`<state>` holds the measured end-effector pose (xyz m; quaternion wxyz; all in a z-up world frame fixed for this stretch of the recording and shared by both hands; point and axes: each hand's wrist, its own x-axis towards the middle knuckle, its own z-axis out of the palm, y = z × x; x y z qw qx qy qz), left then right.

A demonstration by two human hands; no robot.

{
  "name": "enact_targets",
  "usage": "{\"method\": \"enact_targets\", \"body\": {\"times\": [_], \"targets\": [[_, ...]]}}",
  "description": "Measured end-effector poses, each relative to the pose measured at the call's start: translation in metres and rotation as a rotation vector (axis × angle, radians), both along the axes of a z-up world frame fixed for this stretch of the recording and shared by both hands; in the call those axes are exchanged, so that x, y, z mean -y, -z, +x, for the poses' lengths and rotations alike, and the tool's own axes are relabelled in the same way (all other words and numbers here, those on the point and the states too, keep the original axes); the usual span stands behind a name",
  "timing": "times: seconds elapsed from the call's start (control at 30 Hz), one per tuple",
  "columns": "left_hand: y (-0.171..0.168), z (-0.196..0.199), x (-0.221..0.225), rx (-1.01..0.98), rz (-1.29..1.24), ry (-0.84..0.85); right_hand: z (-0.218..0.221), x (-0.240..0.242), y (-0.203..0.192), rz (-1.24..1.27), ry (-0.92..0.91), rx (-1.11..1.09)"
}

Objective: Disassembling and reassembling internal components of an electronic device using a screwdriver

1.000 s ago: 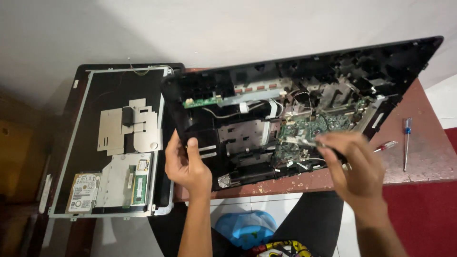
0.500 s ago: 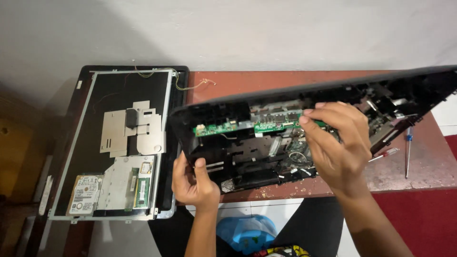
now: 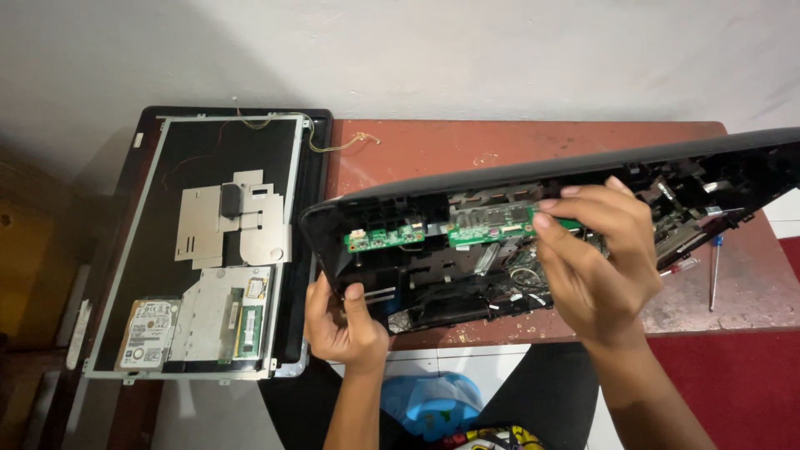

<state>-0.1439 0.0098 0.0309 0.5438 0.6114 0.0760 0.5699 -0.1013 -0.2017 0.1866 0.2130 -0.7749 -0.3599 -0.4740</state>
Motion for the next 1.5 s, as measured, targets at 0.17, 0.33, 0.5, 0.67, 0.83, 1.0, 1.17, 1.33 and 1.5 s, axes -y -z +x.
{"method": "enact_targets", "body": {"times": [0.17, 0.33, 0.5, 0.67, 0.83, 1.0, 1.17, 1.33, 1.5], "targets": [[0.004, 0.0, -0.001, 0.032, 0.02, -0.001, -0.002, -0.014, -0.009, -0.045, 0.015, -0.047], [0.003, 0.0, -0.001, 0.01, 0.027, -0.006, -0.003, -0.024, -0.006, 0.005, 0.055, -0.067], [0.002, -0.002, -0.003, 0.002, 0.056, 0.001, 0.009, -0.005, 0.014, 0.017, 0.052, -0.001], [-0.001, 0.0, -0.003, 0.004, 0.042, 0.028, 0.004, 0.0, -0.007, -0.006, 0.066, -0.037], [0.001, 0.001, -0.005, -0.012, 0.051, 0.034, 0.002, -0.001, -0.005, -0.007, 0.028, -0.029], [-0.001, 0.0, -0.004, -0.014, 0.065, 0.04, 0.0, -0.015, -0.005, 0.008, 0.002, -0.053], [0.001, 0.001, -0.005, 0.006, 0.066, 0.042, 0.003, -0.028, -0.009, -0.017, -0.017, -0.032], [0.001, 0.0, -0.004, -0.01, 0.056, 0.04, 0.0, -0.025, -0.014, -0.092, 0.039, -0.079], [-0.001, -0.002, -0.004, -0.032, 0.06, 0.01, -0.005, -0.018, -0.013, -0.167, 0.104, -0.117]]}}
